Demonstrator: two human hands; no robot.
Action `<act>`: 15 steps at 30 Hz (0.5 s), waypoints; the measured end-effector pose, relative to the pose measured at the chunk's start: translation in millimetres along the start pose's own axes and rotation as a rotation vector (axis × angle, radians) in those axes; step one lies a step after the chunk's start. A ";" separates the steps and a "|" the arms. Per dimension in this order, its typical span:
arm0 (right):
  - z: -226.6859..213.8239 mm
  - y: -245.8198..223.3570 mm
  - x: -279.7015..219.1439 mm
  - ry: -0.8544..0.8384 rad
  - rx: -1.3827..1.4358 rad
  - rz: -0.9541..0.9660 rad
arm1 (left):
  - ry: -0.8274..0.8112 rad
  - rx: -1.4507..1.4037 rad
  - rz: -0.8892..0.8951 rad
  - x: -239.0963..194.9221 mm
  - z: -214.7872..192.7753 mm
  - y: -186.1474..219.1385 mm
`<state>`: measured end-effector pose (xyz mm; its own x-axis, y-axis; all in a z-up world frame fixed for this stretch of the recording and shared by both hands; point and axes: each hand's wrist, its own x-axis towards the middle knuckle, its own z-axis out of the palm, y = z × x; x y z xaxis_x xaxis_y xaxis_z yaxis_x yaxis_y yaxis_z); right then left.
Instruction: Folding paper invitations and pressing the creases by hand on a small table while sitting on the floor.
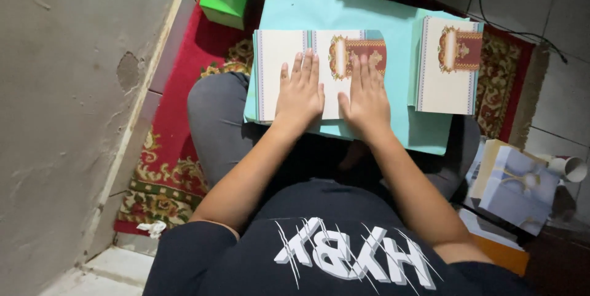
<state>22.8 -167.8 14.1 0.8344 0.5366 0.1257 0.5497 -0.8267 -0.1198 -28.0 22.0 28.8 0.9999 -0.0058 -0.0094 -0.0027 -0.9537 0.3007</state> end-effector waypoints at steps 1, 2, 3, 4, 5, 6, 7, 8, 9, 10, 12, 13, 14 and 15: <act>-4.9 -3.7 -8.1 -0.065 0.030 0.031 | 0.010 0.000 0.004 -0.3 2.9 -0.7; -9.4 -7.5 -16.2 -0.129 0.061 0.062 | 0.020 0.000 0.008 -0.4 6.1 -1.5; -8.3 -4.5 -9.6 -0.129 0.059 0.065 | 0.020 -0.002 0.011 0.1 7.2 -0.8; -7.1 -1.6 -2.9 -0.142 0.052 0.074 | 0.022 0.001 0.012 0.7 8.3 -0.4; -5.0 0.0 5.7 -0.158 0.046 0.074 | 0.026 0.006 0.003 0.3 9.2 -1.6; -1.3 6.0 21.4 -0.160 0.046 0.068 | 0.027 0.005 -0.004 0.4 5.5 -0.6; 2.3 11.6 36.9 -0.190 0.050 0.084 | 0.019 0.000 -0.005 -0.8 2.1 0.8; 5.9 16.6 52.1 -0.221 0.053 0.100 | 0.011 -0.005 -0.006 -2.5 -1.6 2.3; 1.4 14.7 55.7 -0.227 0.054 0.089 | 0.011 -0.007 -0.019 -2.3 -1.1 2.3; -3.7 12.6 58.7 -0.223 0.052 0.089 | 0.009 0.002 -0.016 -2.6 -1.1 2.8; -11.0 7.9 59.1 -0.213 0.052 0.082 | 0.015 0.016 -0.018 -1.9 -0.5 1.3; -12.9 7.5 54.5 -0.209 0.058 0.077 | 0.008 0.005 -0.024 -0.6 1.9 1.1; -14.5 8.3 49.9 -0.206 0.063 0.073 | 0.000 -0.007 -0.030 1.5 4.9 1.7; -12.4 10.6 42.8 -0.201 0.066 0.077 | 0.002 -0.002 -0.025 7.0 6.6 1.5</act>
<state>63.8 -155.7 30.4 0.8615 0.5008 -0.0838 0.4802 -0.8571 -0.1863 -21.1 18.6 22.9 0.9997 0.0183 -0.0154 0.0221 -0.9530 0.3022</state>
